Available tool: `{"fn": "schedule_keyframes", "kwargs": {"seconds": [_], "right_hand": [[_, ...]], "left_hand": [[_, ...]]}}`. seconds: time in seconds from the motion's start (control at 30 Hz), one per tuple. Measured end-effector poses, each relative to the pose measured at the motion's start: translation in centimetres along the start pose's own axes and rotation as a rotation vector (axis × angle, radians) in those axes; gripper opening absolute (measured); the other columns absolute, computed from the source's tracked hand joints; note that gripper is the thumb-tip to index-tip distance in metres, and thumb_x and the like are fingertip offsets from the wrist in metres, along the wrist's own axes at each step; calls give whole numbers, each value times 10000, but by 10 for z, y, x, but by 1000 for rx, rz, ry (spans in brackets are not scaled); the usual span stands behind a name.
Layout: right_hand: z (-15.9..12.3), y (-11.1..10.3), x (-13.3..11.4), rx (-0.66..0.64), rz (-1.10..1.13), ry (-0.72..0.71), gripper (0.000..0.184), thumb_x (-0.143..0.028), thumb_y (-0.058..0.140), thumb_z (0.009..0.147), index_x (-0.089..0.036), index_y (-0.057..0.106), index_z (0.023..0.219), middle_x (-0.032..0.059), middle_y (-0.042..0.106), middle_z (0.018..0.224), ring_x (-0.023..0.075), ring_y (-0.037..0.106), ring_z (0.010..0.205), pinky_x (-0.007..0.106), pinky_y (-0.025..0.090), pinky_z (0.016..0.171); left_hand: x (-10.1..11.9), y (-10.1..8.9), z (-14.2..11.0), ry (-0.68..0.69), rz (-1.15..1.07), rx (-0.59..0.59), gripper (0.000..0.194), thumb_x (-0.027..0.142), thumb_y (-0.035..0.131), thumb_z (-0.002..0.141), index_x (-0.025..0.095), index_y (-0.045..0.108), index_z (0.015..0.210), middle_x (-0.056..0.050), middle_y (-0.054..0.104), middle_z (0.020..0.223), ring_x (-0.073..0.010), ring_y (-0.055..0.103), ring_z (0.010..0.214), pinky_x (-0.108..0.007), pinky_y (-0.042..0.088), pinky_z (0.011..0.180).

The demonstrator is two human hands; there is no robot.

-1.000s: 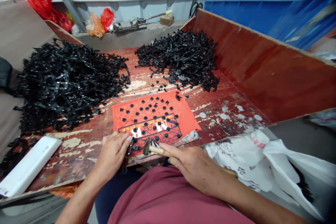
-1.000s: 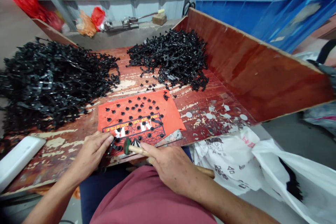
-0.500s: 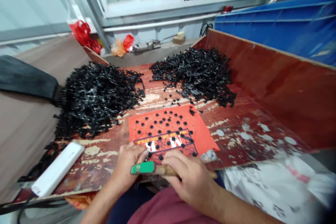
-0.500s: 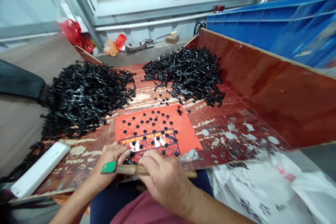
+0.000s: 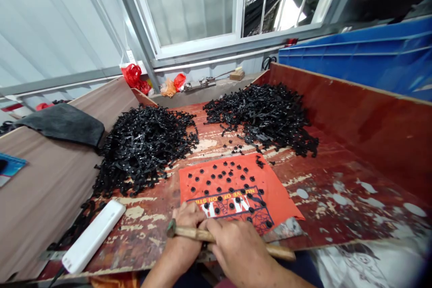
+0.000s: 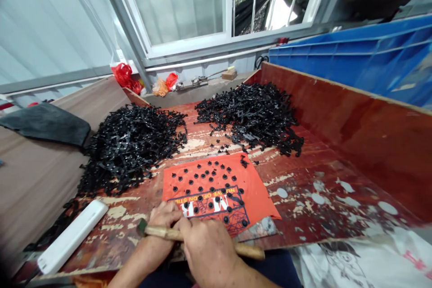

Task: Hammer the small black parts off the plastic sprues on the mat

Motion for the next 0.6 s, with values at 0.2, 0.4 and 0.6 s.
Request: {"fn": "schedule_keyframes", "kwargs": {"seconds": [0.2,0.4,0.6], "right_hand": [[-2,-1,-5,-7,45,-29,255,-159,517,856,-257,654,1049,16,755,912,227,708,801,305,466,692],[-10,-9,0,135,20,-144,186,-140,539,862,-235,655,973,5,710,923,187,662,771,285,422,637],[-34,-21,-4,514,37,-394,244,-179,432,1008,-222,663,941,-8,688,818,146,614,662,299,357,570]], "left_hand": [[-1,0,-2,-24,84,-35,379,347,461,936,214,663,643,-50,633,823,-233,543,869,-392,346,779],[-4,-20,-20,21,-127,402,348,428,465,946,237,579,1214,-101,582,1155,-277,545,1089,-459,451,956],[-37,-14,-59,-361,-650,540,631,604,659,781,171,566,1230,-108,654,985,-270,643,829,-412,550,732]]}}
Point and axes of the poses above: each hand's wrist, its own z-axis towards the middle knuckle, its own y-axis out of the palm, x = y × z, the point moved 5 cm from there along z, towards the middle knuckle
